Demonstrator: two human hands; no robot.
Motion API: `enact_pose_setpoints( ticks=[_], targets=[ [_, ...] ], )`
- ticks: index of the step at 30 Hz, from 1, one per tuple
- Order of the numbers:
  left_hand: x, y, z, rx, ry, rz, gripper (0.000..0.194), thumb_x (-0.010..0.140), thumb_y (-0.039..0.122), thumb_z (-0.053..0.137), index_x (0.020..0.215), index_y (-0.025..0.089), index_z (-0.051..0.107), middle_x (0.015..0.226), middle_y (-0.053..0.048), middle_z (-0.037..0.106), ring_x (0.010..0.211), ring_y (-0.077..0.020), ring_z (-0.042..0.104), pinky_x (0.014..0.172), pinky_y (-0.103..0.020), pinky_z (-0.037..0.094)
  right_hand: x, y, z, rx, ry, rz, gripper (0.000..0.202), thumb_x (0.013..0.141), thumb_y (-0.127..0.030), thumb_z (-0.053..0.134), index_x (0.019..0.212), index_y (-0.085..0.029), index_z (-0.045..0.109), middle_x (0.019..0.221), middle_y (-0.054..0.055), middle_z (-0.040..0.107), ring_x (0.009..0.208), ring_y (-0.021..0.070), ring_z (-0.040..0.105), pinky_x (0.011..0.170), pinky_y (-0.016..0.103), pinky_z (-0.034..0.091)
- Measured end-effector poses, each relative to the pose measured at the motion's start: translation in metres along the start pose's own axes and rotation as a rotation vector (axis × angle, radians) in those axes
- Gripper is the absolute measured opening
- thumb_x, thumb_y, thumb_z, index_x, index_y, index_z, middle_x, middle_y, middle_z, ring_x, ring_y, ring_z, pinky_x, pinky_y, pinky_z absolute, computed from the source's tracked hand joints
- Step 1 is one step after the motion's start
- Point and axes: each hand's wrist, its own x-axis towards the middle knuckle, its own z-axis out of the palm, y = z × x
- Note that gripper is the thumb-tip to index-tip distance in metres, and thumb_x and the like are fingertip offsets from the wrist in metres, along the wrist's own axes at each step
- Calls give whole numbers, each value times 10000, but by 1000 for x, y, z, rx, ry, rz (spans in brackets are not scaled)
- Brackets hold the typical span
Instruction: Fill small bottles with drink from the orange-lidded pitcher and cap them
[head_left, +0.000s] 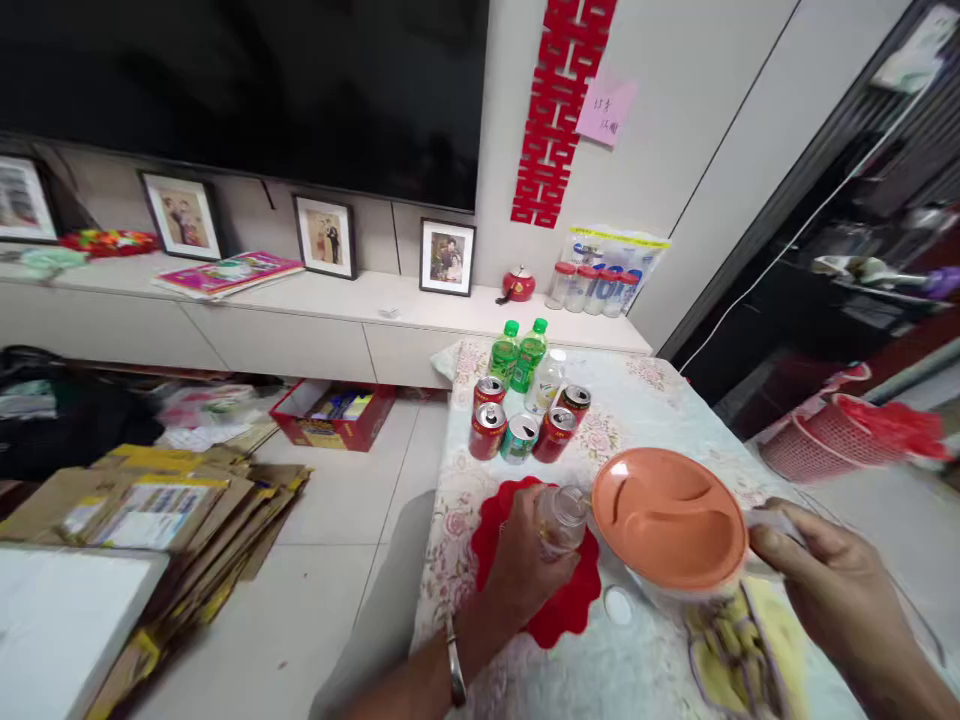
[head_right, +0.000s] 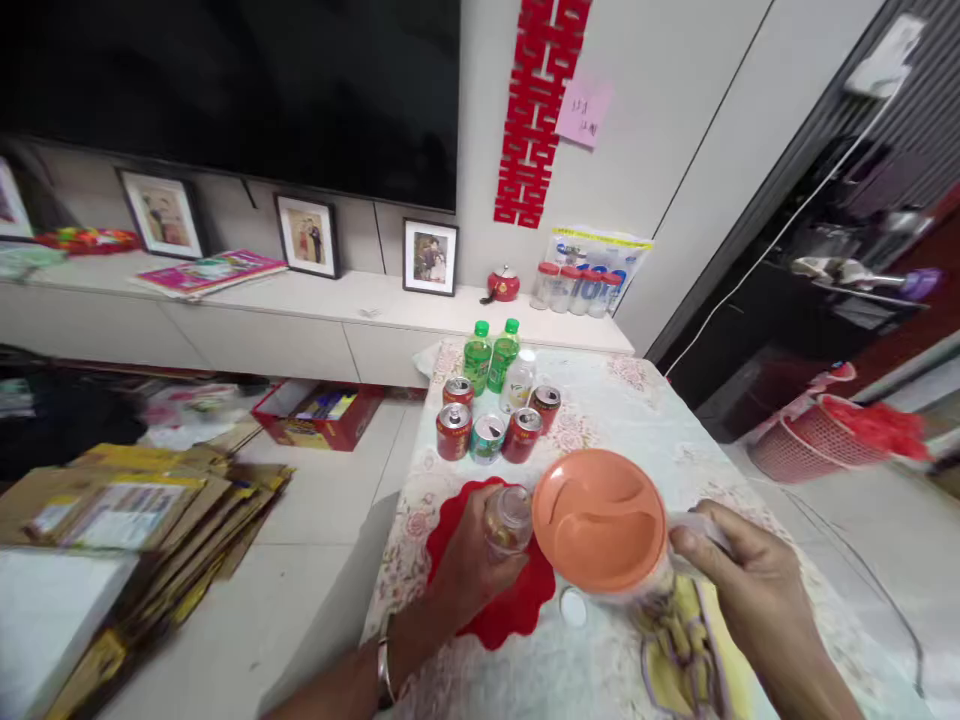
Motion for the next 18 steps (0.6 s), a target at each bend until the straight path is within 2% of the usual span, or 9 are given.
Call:
enact_pose_setpoints(
  ticks=[4, 10, 18],
  targets=[
    [1, 2, -1, 17, 7, -20, 673, 668, 200, 745, 1295, 262, 508, 1230, -95, 652, 1130, -315, 671, 973, -468, 554, 1, -4, 2, 25, 7, -5, 424, 717, -616, 853, 671, -219, 711, 696, 47, 654, 705, 249, 620, 578, 323, 490],
    [2, 5, -3, 33, -5, -50, 701, 638, 182, 739, 1289, 280, 497, 1252, -96, 646, 1154, -323, 664, 1003, -484, 546, 2, -1, 1, 82, -25, 15, 396, 738, -588, 859, 678, -228, 706, 664, 25, 605, 739, 234, 611, 616, 301, 477],
    [2, 3, -2, 42, -4, -43, 694, 650, 209, 736, 1299, 264, 496, 1240, -96, 641, 1127, -322, 675, 984, -490, 558, 2, -2, 1, 113, -40, 17, 360, 766, -555, 858, 706, -228, 718, 688, 27, 625, 721, 223, 595, 617, 311, 473]
  ],
)
